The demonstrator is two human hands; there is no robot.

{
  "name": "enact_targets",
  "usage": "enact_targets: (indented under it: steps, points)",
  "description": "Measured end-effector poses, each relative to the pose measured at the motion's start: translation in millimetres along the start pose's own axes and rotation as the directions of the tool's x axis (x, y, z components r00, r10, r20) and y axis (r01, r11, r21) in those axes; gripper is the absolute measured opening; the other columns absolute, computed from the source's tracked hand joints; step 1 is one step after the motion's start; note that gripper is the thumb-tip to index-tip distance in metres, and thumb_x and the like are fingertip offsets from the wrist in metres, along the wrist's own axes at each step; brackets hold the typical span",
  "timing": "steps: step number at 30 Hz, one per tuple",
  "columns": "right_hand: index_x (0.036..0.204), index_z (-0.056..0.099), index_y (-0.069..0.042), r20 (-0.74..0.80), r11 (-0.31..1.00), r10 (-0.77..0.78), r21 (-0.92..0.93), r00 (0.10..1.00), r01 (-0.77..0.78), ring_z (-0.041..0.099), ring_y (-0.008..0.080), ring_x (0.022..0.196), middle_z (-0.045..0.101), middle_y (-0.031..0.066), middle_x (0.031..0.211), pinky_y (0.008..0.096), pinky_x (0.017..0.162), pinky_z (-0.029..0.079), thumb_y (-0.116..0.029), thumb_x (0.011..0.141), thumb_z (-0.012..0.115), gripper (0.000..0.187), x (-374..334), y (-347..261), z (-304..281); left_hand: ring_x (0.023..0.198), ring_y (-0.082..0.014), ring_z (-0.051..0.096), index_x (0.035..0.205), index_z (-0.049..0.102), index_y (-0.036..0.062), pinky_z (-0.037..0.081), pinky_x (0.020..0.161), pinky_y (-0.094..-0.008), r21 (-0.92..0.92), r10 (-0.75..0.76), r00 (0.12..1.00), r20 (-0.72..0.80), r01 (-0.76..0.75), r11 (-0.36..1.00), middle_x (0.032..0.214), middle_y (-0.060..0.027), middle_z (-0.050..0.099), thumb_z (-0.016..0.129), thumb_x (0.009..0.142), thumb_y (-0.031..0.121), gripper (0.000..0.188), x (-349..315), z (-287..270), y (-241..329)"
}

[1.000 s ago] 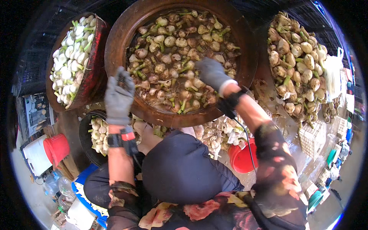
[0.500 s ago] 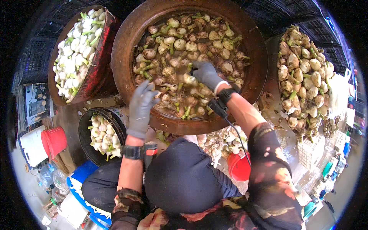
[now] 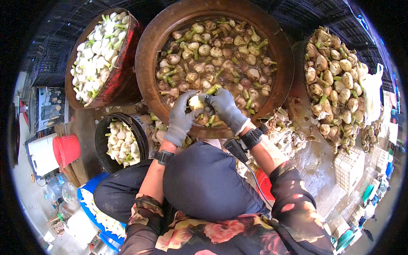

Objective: The recorder is peeling and cleaning large bulbs, likely onions or shallots, and placing them into a separate container.

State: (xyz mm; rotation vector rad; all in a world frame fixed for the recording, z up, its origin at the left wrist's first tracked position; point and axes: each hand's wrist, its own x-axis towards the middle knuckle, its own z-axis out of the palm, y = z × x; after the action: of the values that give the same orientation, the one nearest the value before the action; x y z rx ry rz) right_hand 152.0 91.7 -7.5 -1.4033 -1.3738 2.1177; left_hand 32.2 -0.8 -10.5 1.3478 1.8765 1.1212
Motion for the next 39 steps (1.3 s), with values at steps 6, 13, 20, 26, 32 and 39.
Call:
enact_targets:
  steps: [6,13,20,26,32,39]
  points:
    - [0.070,0.058,0.002,0.141,0.987,-0.161,0.051,0.977,0.155,0.049,0.0082,0.044,0.053,0.0026,0.053,0.0210,0.039,0.039,-0.014,0.077,0.058,0.017,-11.8,5.2,-2.3,0.094,-0.0176,0.051,0.108,0.046,0.0023,0.041,0.081,-0.0285,-0.133,0.023,1.000,-0.011,-0.024,0.991,0.099,-0.0076,0.052,0.066,0.069,0.030,0.051,-5.3,-0.1,-11.1]
    - [0.075,0.056,0.003,0.228,0.991,-0.028,0.131,0.973,-0.002,0.049,0.0064,0.051,0.054,0.0006,0.059,0.0203,0.048,0.040,-0.008,0.076,0.055,0.011,-11.3,3.0,-0.2,0.078,-0.0192,0.056,0.101,0.048,0.0009,0.047,0.067,-0.0314,-0.646,-0.411,0.854,0.320,0.514,0.565,0.088,-0.0067,0.055,0.057,0.079,0.027,0.036,-13.4,-10.3,-6.3]
    - [0.084,0.058,-0.004,0.267,0.716,-0.447,-0.465,0.854,0.521,0.054,0.0118,0.073,0.058,0.0032,0.078,0.0238,0.064,0.043,-0.004,0.069,0.062,0.016,-0.1,14.4,-3.2,0.064,-0.0130,0.055,0.095,0.049,0.0031,0.046,0.046,-0.0246,-0.843,-0.567,0.697,0.438,0.538,0.010,0.079,-0.0049,0.056,0.050,0.081,0.031,0.031,-9.0,-9.3,-9.3]
    - [0.086,0.059,-0.005,0.162,0.875,-0.335,-0.311,0.928,0.370,0.055,0.0166,0.081,0.057,0.0075,0.087,0.0277,0.071,0.043,-0.002,0.069,0.060,0.017,-6.4,15.6,8.3,0.042,-0.0064,0.045,0.099,0.051,0.0063,0.036,0.035,-0.0179,-0.479,-0.395,0.919,-0.008,0.343,0.808,0.066,-0.0019,0.053,0.049,0.081,0.037,0.036,-14.2,-2.5,-2.1]
    - [0.086,0.059,-0.004,0.392,0.794,-0.477,-0.191,0.787,0.577,0.057,0.0150,0.071,0.060,0.0060,0.077,0.0271,0.066,0.044,-0.006,0.077,0.054,0.011,-6.1,21.8,-16.2,0.039,-0.0054,0.040,0.092,0.053,0.0071,0.029,0.031,-0.0169,-0.714,-0.442,0.813,0.378,0.560,0.420,0.058,0.0012,0.051,0.037,0.077,0.061,0.059,-5.2,-28.4,14.6]
    - [0.088,0.060,-0.006,0.311,0.710,-0.496,-0.393,0.811,0.585,0.058,0.0239,0.078,0.060,0.0115,0.087,0.0287,0.068,0.045,-0.001,0.069,0.058,0.020,-12.5,6.1,-0.1,0.050,-0.0026,0.046,0.091,0.059,0.0053,0.036,0.039,-0.0162,-0.412,-0.385,0.903,-0.192,0.282,0.867,0.068,0.0034,0.054,0.060,0.076,0.035,0.033,-5.1,-29.9,-12.7]
